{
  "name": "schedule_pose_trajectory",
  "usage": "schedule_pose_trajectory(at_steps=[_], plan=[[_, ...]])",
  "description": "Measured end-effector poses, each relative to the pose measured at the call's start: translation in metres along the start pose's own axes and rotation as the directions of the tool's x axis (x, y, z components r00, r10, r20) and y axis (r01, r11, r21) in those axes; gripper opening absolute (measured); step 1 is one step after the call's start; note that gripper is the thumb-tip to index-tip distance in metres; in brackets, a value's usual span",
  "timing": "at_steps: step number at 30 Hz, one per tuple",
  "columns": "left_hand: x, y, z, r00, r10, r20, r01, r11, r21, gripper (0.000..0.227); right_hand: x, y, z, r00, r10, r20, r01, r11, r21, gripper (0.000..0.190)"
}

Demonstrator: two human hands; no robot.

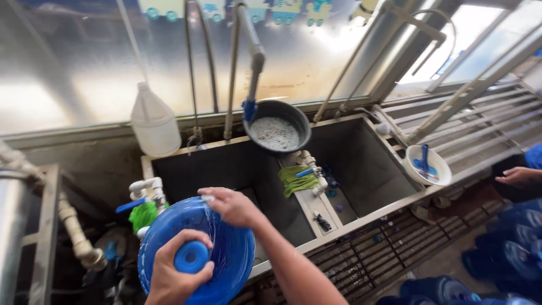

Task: The person picks up large blue water jugs and scrubs their exterior surfaces with a soapy cloth at a stainless steel sink. They rinse the jugs under running water and place them into the sink basin or on the floor among other jugs.

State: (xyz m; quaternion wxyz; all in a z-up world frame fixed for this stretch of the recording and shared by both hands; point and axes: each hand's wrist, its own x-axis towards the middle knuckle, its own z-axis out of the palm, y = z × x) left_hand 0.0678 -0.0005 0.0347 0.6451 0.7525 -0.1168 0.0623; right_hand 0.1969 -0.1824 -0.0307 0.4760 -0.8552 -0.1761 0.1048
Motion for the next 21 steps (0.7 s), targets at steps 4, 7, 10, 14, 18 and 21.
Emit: schedule_pose_trajectory(at_steps=[4, 7, 10, 14, 18, 21], plan=[[-0.043, -0.014, -0.025, 0.973, 0.127, -0.195, -0.143, 0.987, -0.070, 0.027, 0.011, 0.067, 0.022, 0.954, 0.113, 0.279, -0.177, 0.960, 0.217, 0.063], [-0.074, -0.019, -0.024, 0.872, 0.122, -0.474, -0.171, 0.983, -0.061, 0.041, 0.006, 0.201, 0.073, 0.983, -0.103, 0.153, 0.123, 0.984, -0.127, 0.054], [-0.085, -0.012, -0.013, 0.719, 0.002, -0.695, 0.017, 1.000, 0.021, 0.043, -0.040, 0.213, 0.099, 0.991, -0.110, -0.081, 0.078, 0.940, -0.331, 0.052], [-0.081, -0.027, 0.004, 0.294, -0.353, -0.888, -0.053, 0.922, -0.384, 0.051, -0.104, 0.046, 0.115, 0.890, 0.202, -0.409, -0.153, 0.977, 0.150, 0.058], [-0.064, -0.029, 0.011, 0.270, -0.268, -0.925, -0.044, 0.956, -0.290, 0.036, -0.131, -0.067, 0.087, 0.928, 0.012, -0.371, 0.037, 0.991, 0.127, 0.062], [-0.055, 0.003, 0.023, 0.411, -0.217, -0.886, 0.167, 0.973, -0.161, 0.033, -0.085, -0.067, 0.045, 0.905, -0.394, -0.164, 0.330, 0.889, -0.317, 0.049]])
